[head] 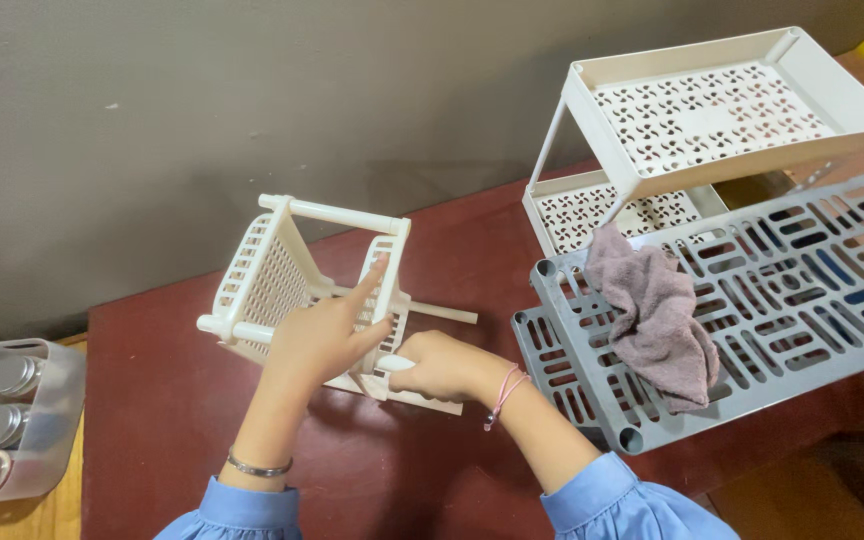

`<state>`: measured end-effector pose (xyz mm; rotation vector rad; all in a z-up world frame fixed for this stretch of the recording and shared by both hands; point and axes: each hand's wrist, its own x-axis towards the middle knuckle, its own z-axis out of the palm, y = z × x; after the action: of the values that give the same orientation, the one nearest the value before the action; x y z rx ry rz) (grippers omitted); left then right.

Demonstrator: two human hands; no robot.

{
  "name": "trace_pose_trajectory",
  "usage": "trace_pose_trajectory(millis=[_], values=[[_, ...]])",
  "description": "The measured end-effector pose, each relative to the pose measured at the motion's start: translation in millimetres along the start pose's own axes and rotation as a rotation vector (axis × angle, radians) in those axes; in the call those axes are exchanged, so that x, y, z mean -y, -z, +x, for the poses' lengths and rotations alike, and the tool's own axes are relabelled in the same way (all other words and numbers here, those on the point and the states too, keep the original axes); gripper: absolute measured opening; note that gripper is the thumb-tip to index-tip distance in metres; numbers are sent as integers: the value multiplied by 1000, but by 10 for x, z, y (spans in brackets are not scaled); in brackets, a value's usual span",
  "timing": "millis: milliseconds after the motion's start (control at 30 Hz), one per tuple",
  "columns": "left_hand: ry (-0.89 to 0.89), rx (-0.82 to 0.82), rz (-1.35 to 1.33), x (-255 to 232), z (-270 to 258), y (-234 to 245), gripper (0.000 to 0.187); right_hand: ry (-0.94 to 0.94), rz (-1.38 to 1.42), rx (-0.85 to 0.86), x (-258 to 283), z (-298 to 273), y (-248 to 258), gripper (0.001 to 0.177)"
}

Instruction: The person disassembles a white plastic basket by removing its corner connectors and rods, then reassembles it by inserting the rods and snapping the connectors back into place. The person also wipes the basket with a cloth during the process.

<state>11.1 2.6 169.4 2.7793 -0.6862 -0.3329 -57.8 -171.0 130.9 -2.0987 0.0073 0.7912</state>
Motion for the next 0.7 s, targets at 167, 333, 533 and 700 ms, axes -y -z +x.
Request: trace_pose_trajectory(millis=[167, 333, 533, 700], values=[[14, 31, 3, 66, -5, 16, 79, 309, -423, -590, -87, -40, -432, 18], [-34, 8, 2, 69, 24, -21, 77, 381, -696, -872, -284, 9, -659, 11], [-43, -7, -44, 167, 42, 61, 77, 356, -131, -506, -523, 168, -533, 13], [-15, -36, -60, 174, 92, 75, 77, -120, 641, -42, -1068, -47, -567, 26]])
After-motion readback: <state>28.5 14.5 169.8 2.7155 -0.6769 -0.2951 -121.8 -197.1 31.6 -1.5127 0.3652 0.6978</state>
